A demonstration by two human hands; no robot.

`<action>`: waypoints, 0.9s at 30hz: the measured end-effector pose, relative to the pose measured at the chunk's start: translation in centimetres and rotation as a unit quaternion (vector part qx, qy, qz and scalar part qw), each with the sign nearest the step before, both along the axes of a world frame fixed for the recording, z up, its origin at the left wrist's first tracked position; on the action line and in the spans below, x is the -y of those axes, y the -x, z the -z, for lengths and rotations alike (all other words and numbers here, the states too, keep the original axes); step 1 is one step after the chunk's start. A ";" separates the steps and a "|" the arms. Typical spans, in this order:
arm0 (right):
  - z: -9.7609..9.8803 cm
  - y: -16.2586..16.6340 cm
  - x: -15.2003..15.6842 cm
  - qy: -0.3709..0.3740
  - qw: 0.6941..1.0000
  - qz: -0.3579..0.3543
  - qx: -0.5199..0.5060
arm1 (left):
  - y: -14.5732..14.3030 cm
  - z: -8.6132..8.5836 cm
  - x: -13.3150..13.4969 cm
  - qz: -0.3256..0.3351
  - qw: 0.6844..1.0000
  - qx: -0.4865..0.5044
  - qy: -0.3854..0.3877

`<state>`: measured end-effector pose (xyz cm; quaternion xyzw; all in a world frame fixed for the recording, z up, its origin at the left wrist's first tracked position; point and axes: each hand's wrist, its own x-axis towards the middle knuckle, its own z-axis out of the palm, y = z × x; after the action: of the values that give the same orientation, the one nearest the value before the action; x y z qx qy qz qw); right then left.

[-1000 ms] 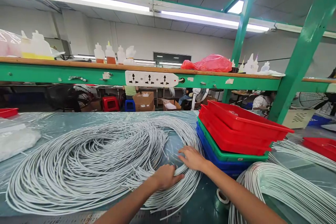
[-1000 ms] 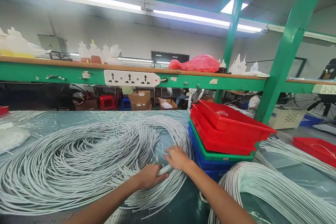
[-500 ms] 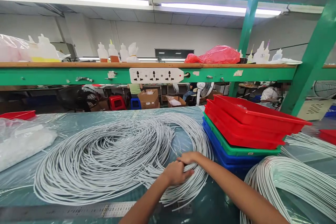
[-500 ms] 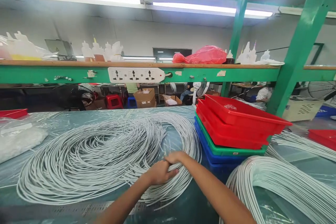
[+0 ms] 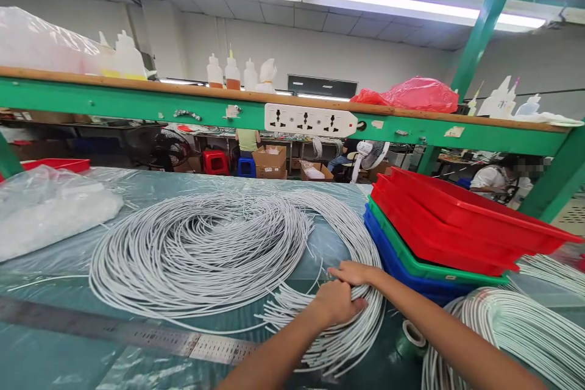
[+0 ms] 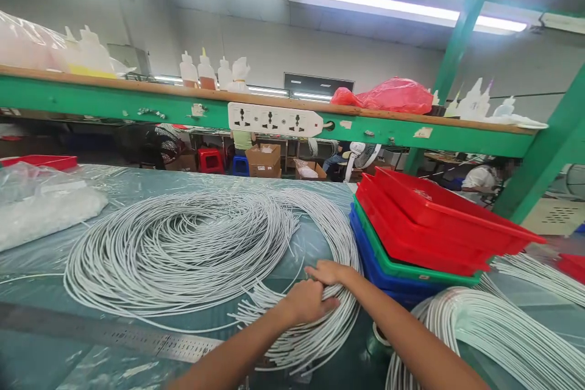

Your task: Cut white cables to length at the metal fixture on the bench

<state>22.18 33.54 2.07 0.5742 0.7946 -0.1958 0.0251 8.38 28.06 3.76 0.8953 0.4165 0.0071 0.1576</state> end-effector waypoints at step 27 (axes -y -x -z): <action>-6.5 5.6 13.6 -0.077 0.978 0.032 0.192 | 9.0 2.6 -2.2 -0.012 0.996 0.004 -0.086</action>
<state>16.54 19.94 8.57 0.6264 0.7689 -0.0206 0.1270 -0.66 30.24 1.21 0.9003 0.4248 0.0488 0.0816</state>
